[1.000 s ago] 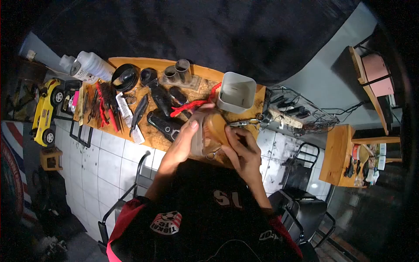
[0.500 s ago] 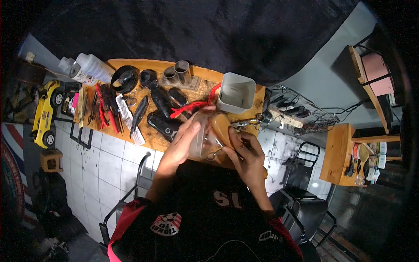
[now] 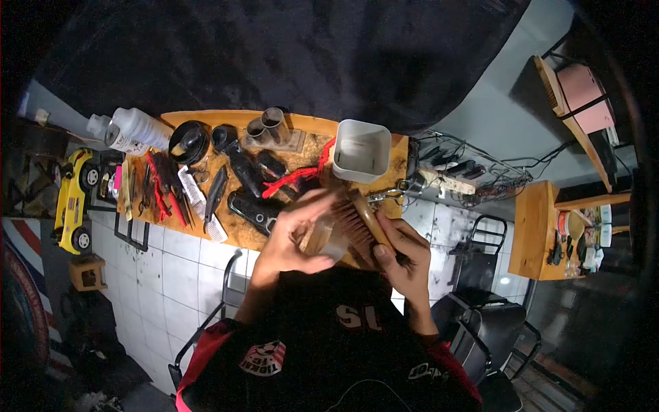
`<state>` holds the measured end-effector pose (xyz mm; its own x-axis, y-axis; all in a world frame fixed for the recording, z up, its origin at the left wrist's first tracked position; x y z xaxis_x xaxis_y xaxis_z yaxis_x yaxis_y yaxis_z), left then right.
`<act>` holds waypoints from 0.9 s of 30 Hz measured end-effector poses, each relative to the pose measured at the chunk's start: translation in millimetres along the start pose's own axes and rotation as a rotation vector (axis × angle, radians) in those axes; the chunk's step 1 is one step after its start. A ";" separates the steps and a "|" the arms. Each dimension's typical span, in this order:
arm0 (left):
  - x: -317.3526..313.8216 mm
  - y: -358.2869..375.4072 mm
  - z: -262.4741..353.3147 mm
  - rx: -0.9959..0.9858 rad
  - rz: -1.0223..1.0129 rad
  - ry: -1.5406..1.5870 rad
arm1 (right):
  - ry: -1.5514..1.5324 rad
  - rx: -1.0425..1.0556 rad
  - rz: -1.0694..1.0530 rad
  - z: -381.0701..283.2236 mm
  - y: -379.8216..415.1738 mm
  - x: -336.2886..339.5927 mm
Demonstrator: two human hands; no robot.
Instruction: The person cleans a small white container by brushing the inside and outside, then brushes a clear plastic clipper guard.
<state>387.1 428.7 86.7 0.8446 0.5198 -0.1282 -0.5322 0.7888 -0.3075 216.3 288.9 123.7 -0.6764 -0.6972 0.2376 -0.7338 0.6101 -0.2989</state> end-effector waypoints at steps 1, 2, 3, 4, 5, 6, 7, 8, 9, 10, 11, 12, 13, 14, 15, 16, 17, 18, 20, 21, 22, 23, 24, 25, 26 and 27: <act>3.0 -0.3 4.2 -0.008 -0.031 0.056 | 0.009 -0.025 -0.004 2.5 -0.7 0.0; 3.8 1.3 10.9 0.055 0.002 0.143 | 0.019 -0.050 -0.009 6.4 -1.5 -0.2; 2.5 0.6 19.8 0.117 0.036 0.231 | 0.030 -0.074 -0.014 9.2 -2.4 -0.2; 4.8 4.7 22.5 0.261 0.067 0.336 | 0.064 -0.077 -0.018 10.3 -3.6 -0.3; 1.2 5.3 9.5 0.188 0.150 0.449 | 0.097 -0.080 -0.022 11.2 -4.7 -0.4; -0.7 2.2 10.7 0.207 0.209 0.552 | 0.130 -0.084 -0.025 11.7 -4.9 -0.6; -1.7 -0.9 12.2 0.226 0.268 0.654 | 0.083 -0.129 0.019 11.4 -4.2 -1.7; -2.7 -3.3 11.9 0.234 0.266 0.589 | 0.037 -0.174 0.062 10.1 -3.1 -4.3; -3.7 -5.1 11.6 0.241 0.266 0.525 | -0.010 -0.219 0.103 9.4 -2.3 -6.5; -5.2 -6.0 11.3 0.249 0.266 0.460 | -0.007 -0.207 0.078 8.9 -1.9 -8.6; -7.8 -6.4 8.5 0.262 0.354 0.501 | -0.006 -0.193 0.054 8.5 -1.7 -10.7; -11.9 -6.6 3.7 0.274 0.441 0.543 | -0.004 -0.179 0.032 8.1 -1.7 -12.7; -15.1 -8.5 1.9 0.285 0.527 0.583 | 0.008 -0.147 0.002 8.4 -1.1 -15.4; -16.1 -13.3 3.8 0.242 0.518 0.643 | 0.020 -0.113 -0.027 10.2 0.9 -18.8; -16.0 -15.9 3.6 0.216 0.539 0.600 | 0.033 -0.079 -0.054 13.3 3.3 -21.2; -15.8 -18.6 2.9 0.190 0.559 0.558 | 0.091 -0.031 -0.056 19.7 6.8 -20.6; -15.2 -21.2 2.7 0.163 0.580 0.515 | 0.066 -0.078 -0.041 20.2 7.1 -16.9; -14.1 -23.8 4.1 0.147 0.564 0.508 | 0.040 -0.126 -0.027 19.2 6.9 -12.6; -16.6 -31.6 9.6 0.139 0.529 0.451 | -0.007 -0.263 0.023 16.1 5.2 -3.8; -17.7 -36.3 13.4 0.135 0.510 0.423 | -0.020 -0.221 0.100 19.8 3.8 -2.0; -17.4 -43.2 17.3 0.127 0.455 0.278 | -0.035 -0.220 0.153 21.3 0.5 0.7; -13.2 -47.7 13.3 0.083 0.381 0.217 | -0.051 -0.221 0.207 22.7 -3.2 3.4; -13.0 -52.1 12.0 0.084 0.331 0.063 | -0.068 -0.253 0.244 23.5 -6.5 5.9; -13.4 -57.2 12.5 0.084 0.281 -0.092 | -0.103 -0.289 0.282 25.6 -10.7 6.9; -11.9 -66.7 17.2 -0.006 0.192 -0.338 | -0.160 -0.330 0.314 25.0 -15.6 7.4; -13.7 -75.0 25.5 -0.033 0.117 -0.531 | -0.216 -0.371 0.347 24.2 -20.8 8.4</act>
<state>413.9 370.7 135.5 0.6296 0.7043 0.3281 -0.6113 0.7096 -0.3502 227.4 261.2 109.6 -0.8828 -0.4690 -0.0239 -0.4696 0.8824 0.0287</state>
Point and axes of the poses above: each hand's wrist, its own y-axis away from the middle knuckle, its own x-axis out of the back of the hand, z = x × y, the point moved 1 cm from there along -y, towards the middle knuckle, and after that the axes turned 8 degrees about z, right-handed, at the moved point
